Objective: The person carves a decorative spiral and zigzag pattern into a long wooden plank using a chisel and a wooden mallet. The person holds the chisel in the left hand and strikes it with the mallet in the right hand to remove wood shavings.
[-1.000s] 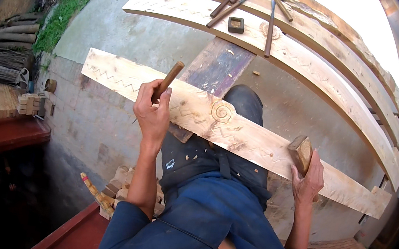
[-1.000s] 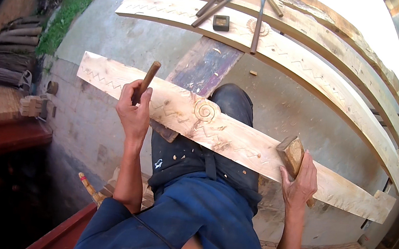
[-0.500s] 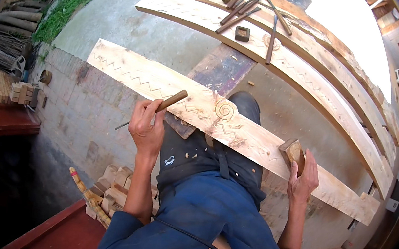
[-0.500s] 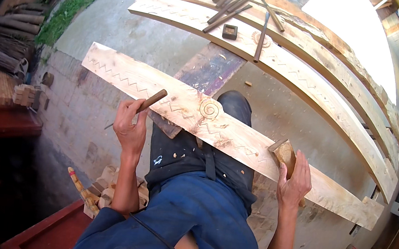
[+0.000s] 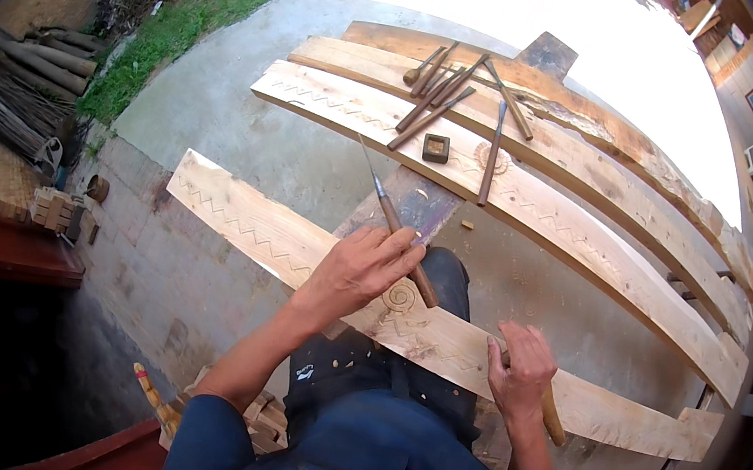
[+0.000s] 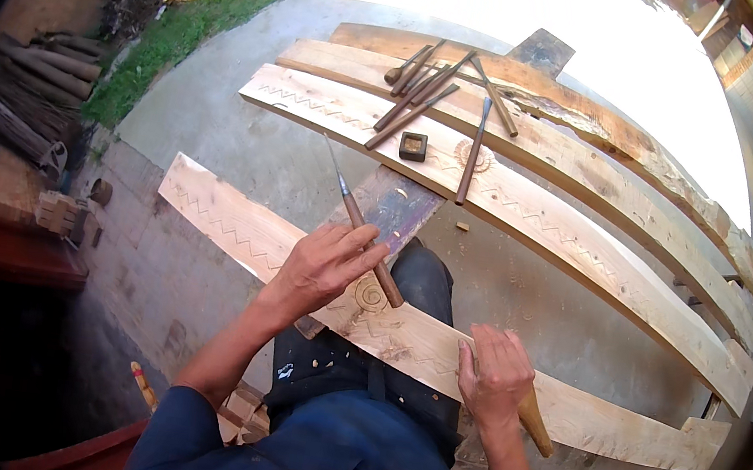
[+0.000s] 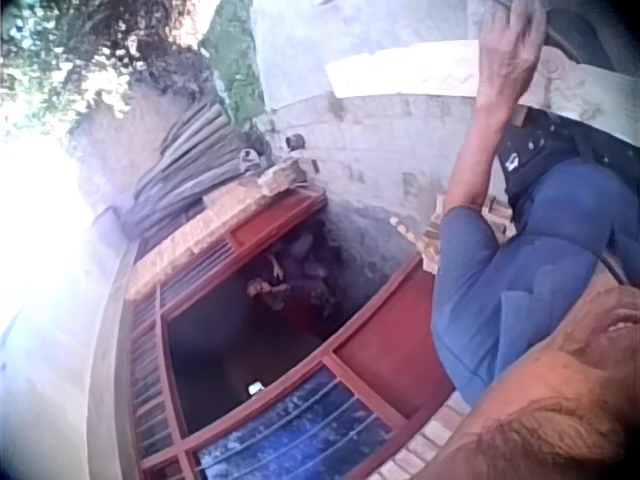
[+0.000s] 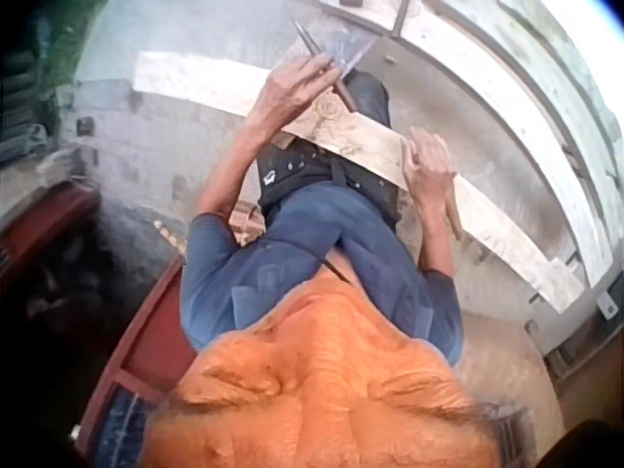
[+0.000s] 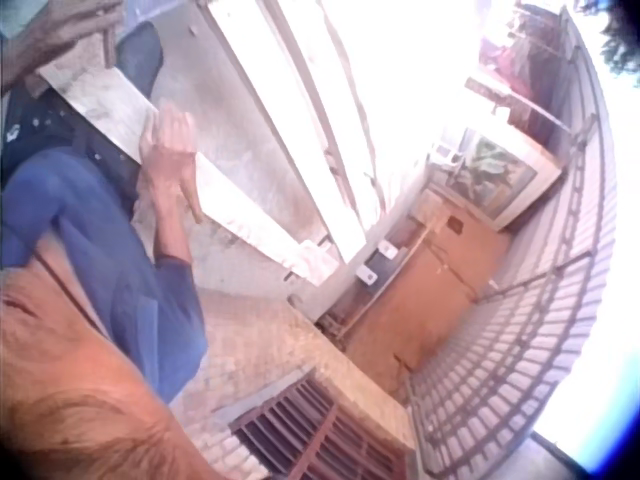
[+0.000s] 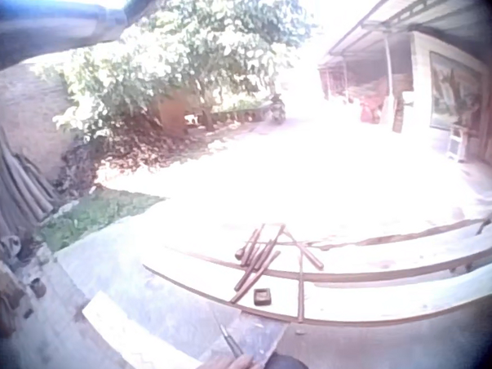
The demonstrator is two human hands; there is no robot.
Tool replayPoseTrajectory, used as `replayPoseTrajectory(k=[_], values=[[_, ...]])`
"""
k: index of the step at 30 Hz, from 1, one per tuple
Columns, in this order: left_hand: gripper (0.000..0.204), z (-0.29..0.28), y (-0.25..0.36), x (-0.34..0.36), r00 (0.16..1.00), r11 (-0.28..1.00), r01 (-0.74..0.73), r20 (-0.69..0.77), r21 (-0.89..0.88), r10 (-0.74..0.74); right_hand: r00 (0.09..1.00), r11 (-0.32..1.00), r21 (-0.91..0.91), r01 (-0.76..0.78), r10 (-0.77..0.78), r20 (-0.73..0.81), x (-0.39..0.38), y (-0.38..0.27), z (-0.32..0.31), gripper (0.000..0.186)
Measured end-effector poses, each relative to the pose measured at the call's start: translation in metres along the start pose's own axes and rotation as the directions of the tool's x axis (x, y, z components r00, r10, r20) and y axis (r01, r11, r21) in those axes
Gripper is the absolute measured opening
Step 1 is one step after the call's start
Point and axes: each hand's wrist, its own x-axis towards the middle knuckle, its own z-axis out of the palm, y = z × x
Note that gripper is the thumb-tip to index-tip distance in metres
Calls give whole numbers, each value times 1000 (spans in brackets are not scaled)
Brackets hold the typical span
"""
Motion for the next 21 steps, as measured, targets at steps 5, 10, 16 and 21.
replayPoseTrajectory(k=[5, 10, 16, 21], values=[[28, 53, -51, 77, 968, 974, -213, 150, 77, 200, 999, 999, 23, 25, -26, 40, 14, 6, 7, 27], [13, 106, -104, 135, 918, 931, -343, 256, 128, 303, 993, 996, 75, -55, 47, 106, 3, 11, 3, 26], [16, 149, -139, 155, 898, 939, -337, 321, 67, 300, 991, 992, 63, -107, 101, 92, -13, 19, 1, 24], [26, 152, -131, 146, 914, 955, -277, 338, 108, 227, 988, 988, 81, -129, 121, 97, -10, 16, -1, 23]])
